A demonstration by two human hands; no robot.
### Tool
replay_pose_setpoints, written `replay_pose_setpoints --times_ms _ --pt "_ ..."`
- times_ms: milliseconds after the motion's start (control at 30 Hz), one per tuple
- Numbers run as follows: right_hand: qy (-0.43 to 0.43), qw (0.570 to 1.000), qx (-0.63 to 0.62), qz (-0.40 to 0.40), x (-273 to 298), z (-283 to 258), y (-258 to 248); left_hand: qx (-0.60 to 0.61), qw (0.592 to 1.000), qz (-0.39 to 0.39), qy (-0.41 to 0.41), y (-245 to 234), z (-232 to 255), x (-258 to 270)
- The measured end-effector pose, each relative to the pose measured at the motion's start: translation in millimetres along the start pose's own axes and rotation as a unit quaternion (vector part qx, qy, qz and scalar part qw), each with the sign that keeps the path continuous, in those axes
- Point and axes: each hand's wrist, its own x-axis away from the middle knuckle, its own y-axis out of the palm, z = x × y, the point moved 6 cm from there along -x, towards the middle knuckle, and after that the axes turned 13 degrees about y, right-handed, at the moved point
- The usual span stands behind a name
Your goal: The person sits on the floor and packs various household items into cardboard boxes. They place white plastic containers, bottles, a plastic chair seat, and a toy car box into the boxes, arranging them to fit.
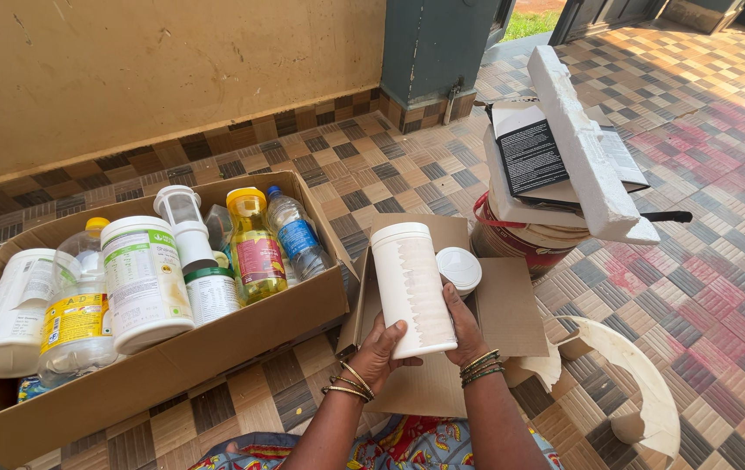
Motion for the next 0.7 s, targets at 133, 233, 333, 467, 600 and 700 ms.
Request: replay_pose_setpoints --times_ms 133,233,333,467,600,700 --pt "-0.009 1.000 -0.001 0.000 1.8 -2.9 3.7 -0.029 1.000 0.010 0.004 -1.0 0.2 -1.4" --pt "-0.014 1.000 0.009 0.008 0.1 -3.5 4.6 -0.052 0.998 0.026 0.011 -4.6 0.1 -3.4" --pt "-0.028 0.999 0.019 0.012 0.6 -1.2 4.4 -0.065 0.997 0.047 0.012 -9.0 -2.9 -1.7" --pt "-0.043 0.998 0.009 0.040 -3.8 6.5 2.0 -0.066 0.996 0.054 0.023 -16.3 -2.3 2.8" --pt "-0.035 0.996 0.007 0.077 -5.7 19.8 -3.0 -0.071 0.992 0.070 0.074 -22.5 5.1 9.7" --pt "-0.041 0.996 0.024 0.070 -5.1 29.8 -0.4 -0.105 0.978 0.056 0.171 -22.2 19.0 17.6"
